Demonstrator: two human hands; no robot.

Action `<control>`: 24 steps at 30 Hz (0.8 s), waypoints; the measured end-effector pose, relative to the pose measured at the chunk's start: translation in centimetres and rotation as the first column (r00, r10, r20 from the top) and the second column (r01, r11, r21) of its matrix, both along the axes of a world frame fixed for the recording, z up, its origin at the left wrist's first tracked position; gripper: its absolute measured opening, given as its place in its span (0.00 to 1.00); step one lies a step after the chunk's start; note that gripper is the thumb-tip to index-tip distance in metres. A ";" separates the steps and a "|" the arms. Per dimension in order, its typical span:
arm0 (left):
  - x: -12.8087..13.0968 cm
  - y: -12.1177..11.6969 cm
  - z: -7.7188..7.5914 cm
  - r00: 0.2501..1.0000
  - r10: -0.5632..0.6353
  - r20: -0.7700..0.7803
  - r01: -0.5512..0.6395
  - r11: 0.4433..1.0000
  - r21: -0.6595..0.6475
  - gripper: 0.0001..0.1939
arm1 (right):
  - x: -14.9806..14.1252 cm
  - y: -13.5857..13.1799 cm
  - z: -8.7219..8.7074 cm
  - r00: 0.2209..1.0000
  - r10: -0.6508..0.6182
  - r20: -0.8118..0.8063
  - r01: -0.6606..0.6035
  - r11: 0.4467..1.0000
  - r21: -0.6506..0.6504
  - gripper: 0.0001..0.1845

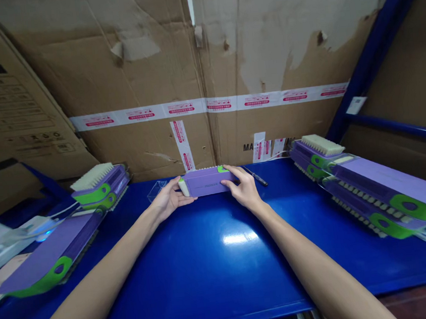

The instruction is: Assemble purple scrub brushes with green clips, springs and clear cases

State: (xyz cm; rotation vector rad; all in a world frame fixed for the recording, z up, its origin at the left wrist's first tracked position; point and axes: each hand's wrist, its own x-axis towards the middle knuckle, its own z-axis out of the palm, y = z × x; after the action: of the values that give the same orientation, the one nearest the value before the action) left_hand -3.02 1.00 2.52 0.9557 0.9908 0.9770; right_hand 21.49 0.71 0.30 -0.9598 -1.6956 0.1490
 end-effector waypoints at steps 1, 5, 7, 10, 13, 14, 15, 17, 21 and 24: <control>0.0 -0.1 0.0 1.000 0.001 0.000 -0.001 1.000 0.003 0.23 | 0.0 0.0 0.0 1.000 0.003 0.001 -0.003 1.000 0.000 0.20; 0.0 -0.1 0.1 1.000 -0.014 -0.011 0.014 1.000 0.012 0.25 | 0.1 0.0 0.0 1.000 0.006 -0.002 -0.006 1.000 -0.004 0.20; -0.1 0.0 0.1 1.000 -0.013 -0.023 0.013 1.000 0.006 0.25 | 0.0 -0.1 0.1 1.000 0.004 0.003 -0.004 1.000 -0.004 0.20; -0.1 0.0 0.0 0.999 -0.018 -0.031 0.017 1.000 -0.017 0.27 | -0.1 -0.2 0.2 1.000 -0.002 0.014 0.002 1.000 -0.005 0.20; 0.3 -0.2 -0.1 0.999 0.000 -0.039 0.000 1.000 0.000 0.28 | -0.3 -0.1 0.2 1.000 -0.024 0.018 0.024 1.000 0.000 0.19; 0.5 -0.3 -0.2 0.999 0.010 -0.039 -0.010 1.000 0.011 0.29 | -0.3 0.0 0.2 0.999 -0.034 0.020 0.033 0.999 0.003 0.19; 0.7 -0.3 -0.3 0.999 0.015 -0.033 -0.014 1.000 0.023 0.30 | -0.3 0.0 0.2 0.999 -0.042 0.020 0.042 0.999 0.005 0.19; 1.0 -0.4 -0.4 1.000 0.010 -0.006 -0.009 0.999 0.042 0.30 | -0.2 0.2 0.1 0.998 -0.060 0.012 0.060 0.998 0.008 0.19; 0.9 -0.2 -0.2 0.961 0.275 0.003 -0.272 0.949 0.160 0.29 | 0.5 0.7 -0.2 0.993 -0.114 -0.037 0.114 0.993 0.017 0.19; 0.4 0.0 0.3 0.887 0.462 0.014 -0.450 0.857 0.252 0.32 | 0.9 0.9 -0.3 0.989 -0.137 -0.064 0.138 0.990 0.015 0.19</control>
State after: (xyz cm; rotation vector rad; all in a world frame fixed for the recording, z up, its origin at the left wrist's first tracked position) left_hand -2.58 1.02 2.85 0.9709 1.1839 1.5131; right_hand 22.36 1.58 0.03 -1.0436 -1.5651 0.0708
